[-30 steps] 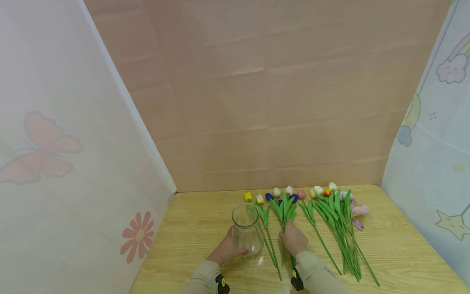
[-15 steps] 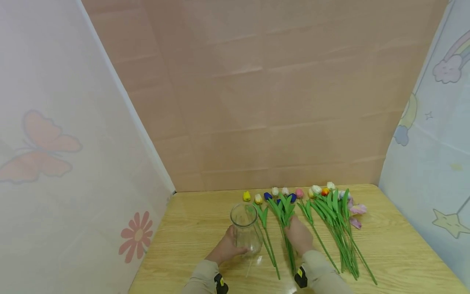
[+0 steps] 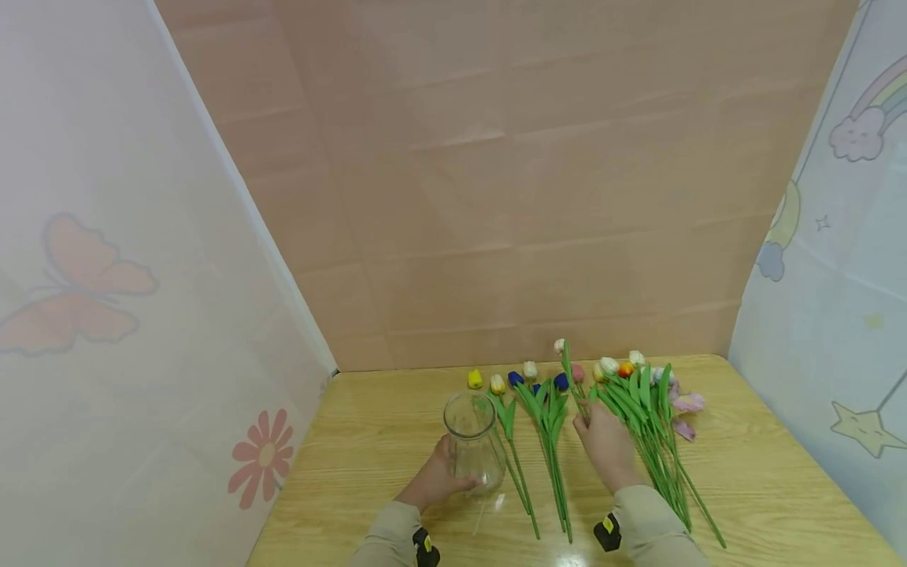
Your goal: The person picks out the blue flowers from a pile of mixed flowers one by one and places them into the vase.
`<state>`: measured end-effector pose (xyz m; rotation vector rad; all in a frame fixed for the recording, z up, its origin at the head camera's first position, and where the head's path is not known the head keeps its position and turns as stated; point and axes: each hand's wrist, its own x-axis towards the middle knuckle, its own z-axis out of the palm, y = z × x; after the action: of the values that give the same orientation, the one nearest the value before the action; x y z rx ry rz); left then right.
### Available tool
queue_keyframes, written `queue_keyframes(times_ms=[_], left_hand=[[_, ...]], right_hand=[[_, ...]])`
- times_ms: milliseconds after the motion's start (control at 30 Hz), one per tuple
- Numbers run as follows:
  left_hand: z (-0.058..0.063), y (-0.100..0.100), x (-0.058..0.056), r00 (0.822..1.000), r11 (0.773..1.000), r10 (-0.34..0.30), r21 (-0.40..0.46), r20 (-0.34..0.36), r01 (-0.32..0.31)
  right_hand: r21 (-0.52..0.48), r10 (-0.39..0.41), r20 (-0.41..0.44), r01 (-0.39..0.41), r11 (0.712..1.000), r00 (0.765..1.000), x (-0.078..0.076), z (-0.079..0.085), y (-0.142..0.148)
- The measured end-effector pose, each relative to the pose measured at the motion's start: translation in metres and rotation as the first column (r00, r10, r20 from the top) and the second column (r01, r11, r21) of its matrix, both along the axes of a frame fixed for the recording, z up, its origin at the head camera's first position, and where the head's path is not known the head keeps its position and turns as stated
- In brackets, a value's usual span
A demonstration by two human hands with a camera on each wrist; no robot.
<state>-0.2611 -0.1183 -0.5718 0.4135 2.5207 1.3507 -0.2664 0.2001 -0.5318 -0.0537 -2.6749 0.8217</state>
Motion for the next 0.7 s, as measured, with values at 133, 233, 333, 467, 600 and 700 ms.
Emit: queue_keyframes(times_ms=[133, 233, 333, 467, 600, 700], left_hand=[[0.001, 0.001, 0.0, 1.0, 1.0, 0.0, 0.006, 0.002, 0.0], [0.001, 0.001, 0.0, 1.0, 1.0, 0.004, 0.005, -0.006, -0.004], [0.001, 0.001, 0.0, 1.0, 1.0, 0.006, 0.013, -0.004, -0.006], [0.001, 0.001, -0.001, 1.0, 1.0, 0.005, 0.021, 0.01, -0.005], [0.0, 0.001, -0.002, 1.0, 1.0, 0.003, 0.013, 0.005, -0.003], [-0.001, 0.001, -0.002, 1.0, 1.0, 0.005, 0.014, 0.012, -0.005]], right_hand=[[0.014, -0.017, -0.174, 0.02, 1.0, 0.985, 0.003, 0.005, 0.012], [0.019, -0.031, -0.291, 0.038, 0.999, 0.956, 0.005, 0.005, 0.023], [0.025, -0.036, -0.386, 0.049, 0.999, 0.922, 0.009, 0.005, 0.034], [0.012, -0.052, -0.398, 0.061, 0.998, 0.916, 0.015, 0.004, 0.047], [0.018, -0.089, -0.372, 0.103, 0.994, 0.924, 0.018, -0.004, 0.057], [0.049, -0.085, -0.412, 0.115, 0.992, 0.907, 0.019, -0.012, 0.062]])
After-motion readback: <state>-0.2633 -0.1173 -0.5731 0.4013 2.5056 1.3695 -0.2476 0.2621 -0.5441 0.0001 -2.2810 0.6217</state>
